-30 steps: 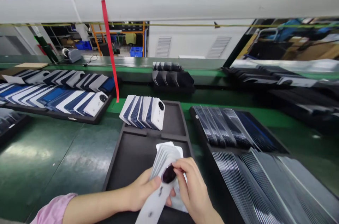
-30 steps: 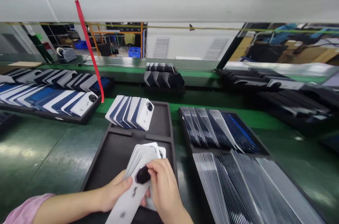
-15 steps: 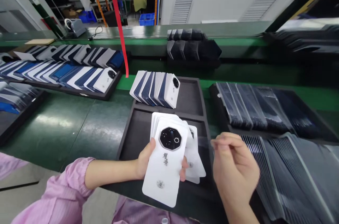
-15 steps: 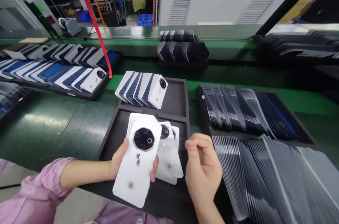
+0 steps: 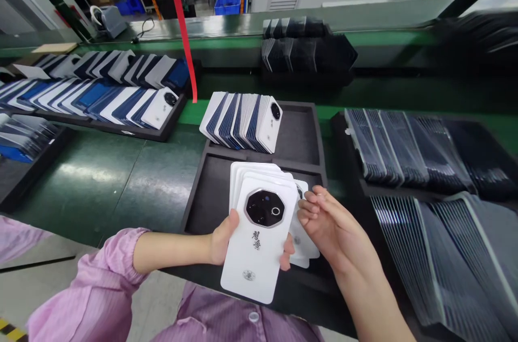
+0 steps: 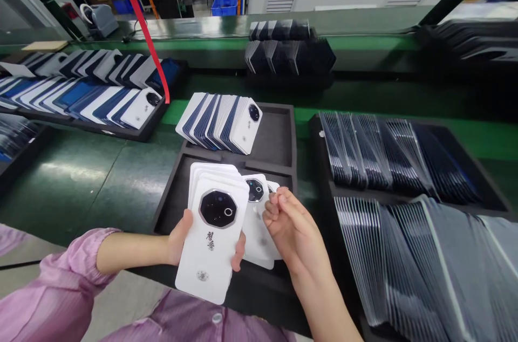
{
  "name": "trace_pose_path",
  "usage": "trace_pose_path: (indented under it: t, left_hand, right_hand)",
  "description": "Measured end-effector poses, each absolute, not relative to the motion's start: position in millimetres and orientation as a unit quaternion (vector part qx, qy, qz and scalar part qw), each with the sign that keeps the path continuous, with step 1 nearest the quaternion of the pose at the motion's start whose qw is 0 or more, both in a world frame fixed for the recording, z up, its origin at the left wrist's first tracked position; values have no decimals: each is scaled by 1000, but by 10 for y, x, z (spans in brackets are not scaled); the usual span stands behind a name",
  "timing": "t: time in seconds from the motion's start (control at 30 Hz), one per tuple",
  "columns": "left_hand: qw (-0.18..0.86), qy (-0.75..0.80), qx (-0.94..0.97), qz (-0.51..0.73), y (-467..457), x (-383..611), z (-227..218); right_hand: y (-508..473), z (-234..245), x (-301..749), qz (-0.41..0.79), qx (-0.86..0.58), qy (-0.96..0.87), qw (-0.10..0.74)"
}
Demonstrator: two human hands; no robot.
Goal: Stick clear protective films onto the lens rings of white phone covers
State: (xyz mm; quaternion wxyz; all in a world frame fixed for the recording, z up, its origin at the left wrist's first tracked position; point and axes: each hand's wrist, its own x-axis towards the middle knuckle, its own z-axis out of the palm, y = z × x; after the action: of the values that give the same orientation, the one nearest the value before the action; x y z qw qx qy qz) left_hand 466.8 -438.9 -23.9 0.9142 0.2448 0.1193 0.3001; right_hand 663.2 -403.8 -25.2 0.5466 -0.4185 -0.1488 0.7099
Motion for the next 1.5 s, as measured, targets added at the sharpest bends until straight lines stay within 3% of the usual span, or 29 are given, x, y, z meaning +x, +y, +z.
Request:
trace_pose_path:
  t: [1.5]
  left_hand:
    - [910, 126, 238, 314, -4388, 4666, -214]
  right_hand:
    - [-4064, -184, 6611, 716, -431, -114, 538]
